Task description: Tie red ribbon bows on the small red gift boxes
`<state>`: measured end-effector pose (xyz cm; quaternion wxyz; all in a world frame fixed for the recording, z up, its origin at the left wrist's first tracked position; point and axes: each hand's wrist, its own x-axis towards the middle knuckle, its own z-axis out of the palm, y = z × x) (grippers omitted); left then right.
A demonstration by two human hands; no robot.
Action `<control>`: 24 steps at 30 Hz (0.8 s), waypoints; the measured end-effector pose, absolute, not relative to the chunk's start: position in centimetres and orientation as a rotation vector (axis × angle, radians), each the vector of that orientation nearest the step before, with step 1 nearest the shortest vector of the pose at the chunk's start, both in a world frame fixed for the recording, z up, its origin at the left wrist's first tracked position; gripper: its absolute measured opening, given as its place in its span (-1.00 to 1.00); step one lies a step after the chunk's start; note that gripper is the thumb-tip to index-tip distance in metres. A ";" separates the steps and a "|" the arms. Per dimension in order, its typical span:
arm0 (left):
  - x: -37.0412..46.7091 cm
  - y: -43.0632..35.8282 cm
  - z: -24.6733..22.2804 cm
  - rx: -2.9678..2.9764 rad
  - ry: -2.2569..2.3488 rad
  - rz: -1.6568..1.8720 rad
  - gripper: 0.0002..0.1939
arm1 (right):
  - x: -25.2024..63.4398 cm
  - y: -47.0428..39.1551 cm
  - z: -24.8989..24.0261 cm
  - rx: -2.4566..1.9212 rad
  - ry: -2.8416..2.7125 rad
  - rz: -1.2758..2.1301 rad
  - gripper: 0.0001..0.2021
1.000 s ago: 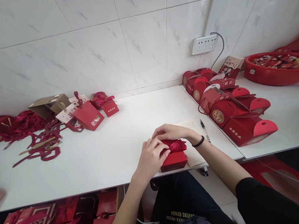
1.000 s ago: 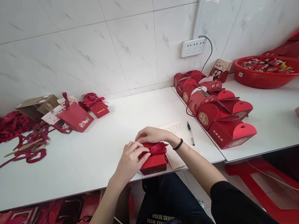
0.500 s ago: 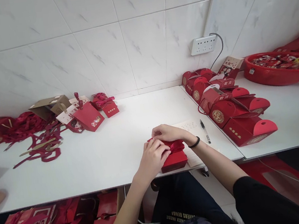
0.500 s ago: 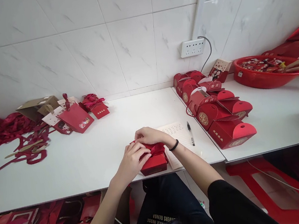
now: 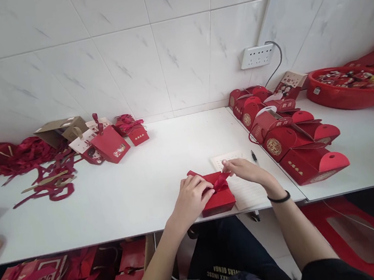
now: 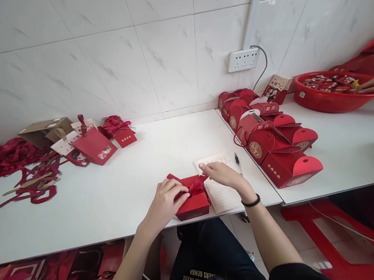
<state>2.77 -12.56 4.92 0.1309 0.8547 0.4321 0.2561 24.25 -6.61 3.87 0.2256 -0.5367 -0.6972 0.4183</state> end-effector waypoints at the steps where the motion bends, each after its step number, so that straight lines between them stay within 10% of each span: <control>1: 2.8 -12.5 5.0 2.475 1.253 0.739 -0.93 | 24.9 -7.1 3.6 -1.466 -1.949 1.222 -0.48; 19: 2.8 -12.4 5.0 2.552 1.275 0.611 -0.70 | 20.7 -6.0 5.2 -1.446 -1.859 0.898 -0.81; 24: 2.9 -12.3 5.3 2.552 1.257 0.558 -0.71 | 21.4 -9.1 5.5 -1.654 -1.750 0.694 -0.58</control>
